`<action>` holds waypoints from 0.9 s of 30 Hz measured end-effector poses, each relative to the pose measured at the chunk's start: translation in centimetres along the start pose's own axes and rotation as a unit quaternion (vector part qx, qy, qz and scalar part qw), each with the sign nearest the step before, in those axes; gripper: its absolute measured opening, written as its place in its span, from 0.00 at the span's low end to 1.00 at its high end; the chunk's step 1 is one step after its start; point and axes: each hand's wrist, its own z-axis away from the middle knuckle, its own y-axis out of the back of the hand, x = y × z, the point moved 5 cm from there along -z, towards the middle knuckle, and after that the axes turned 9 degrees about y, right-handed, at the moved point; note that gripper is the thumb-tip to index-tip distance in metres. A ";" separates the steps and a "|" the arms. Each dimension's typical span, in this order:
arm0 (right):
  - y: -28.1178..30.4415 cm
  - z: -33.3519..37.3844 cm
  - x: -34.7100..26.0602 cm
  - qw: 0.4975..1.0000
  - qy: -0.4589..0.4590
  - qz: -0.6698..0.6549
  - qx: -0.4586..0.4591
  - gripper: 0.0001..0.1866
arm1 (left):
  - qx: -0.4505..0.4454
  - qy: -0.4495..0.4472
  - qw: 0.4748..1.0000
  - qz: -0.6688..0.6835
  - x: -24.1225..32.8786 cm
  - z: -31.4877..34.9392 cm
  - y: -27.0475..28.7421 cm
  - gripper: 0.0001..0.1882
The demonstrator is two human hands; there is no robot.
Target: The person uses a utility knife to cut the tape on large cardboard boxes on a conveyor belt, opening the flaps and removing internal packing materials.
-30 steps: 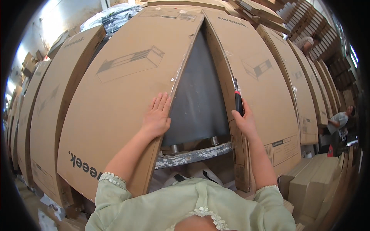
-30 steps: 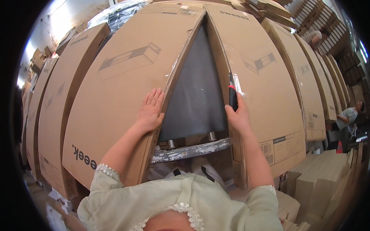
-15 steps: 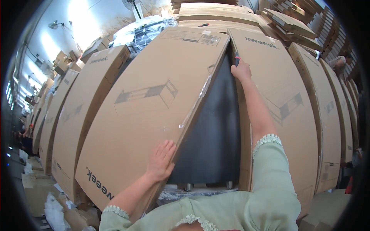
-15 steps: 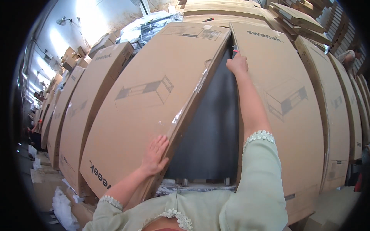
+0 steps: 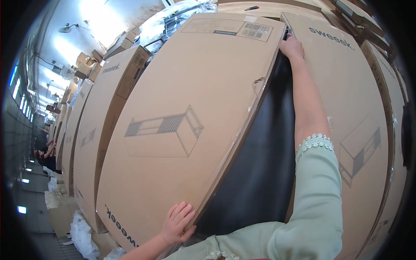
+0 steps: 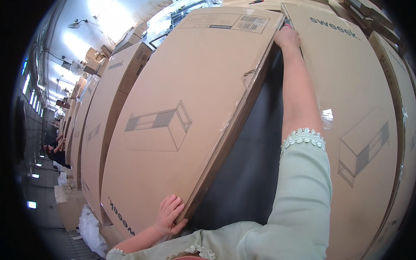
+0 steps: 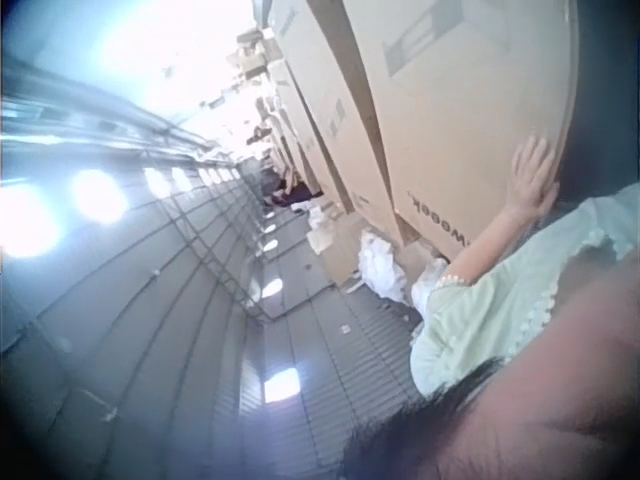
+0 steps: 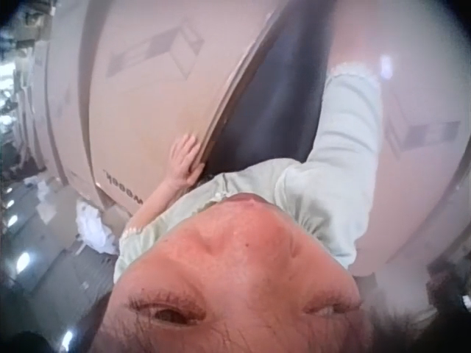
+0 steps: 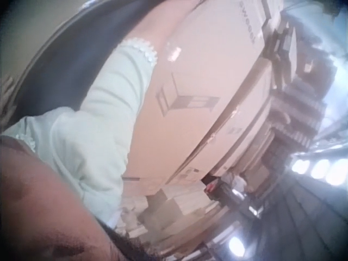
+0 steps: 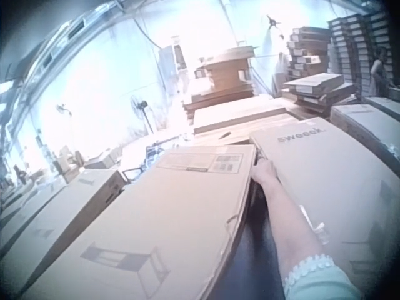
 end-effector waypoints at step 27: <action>7.4 44.7 3.7 0.977 -0.117 0.172 0.054 0.27 | 0.137 -0.123 0.983 0.016 -1.7 0.4 -1.3 0.35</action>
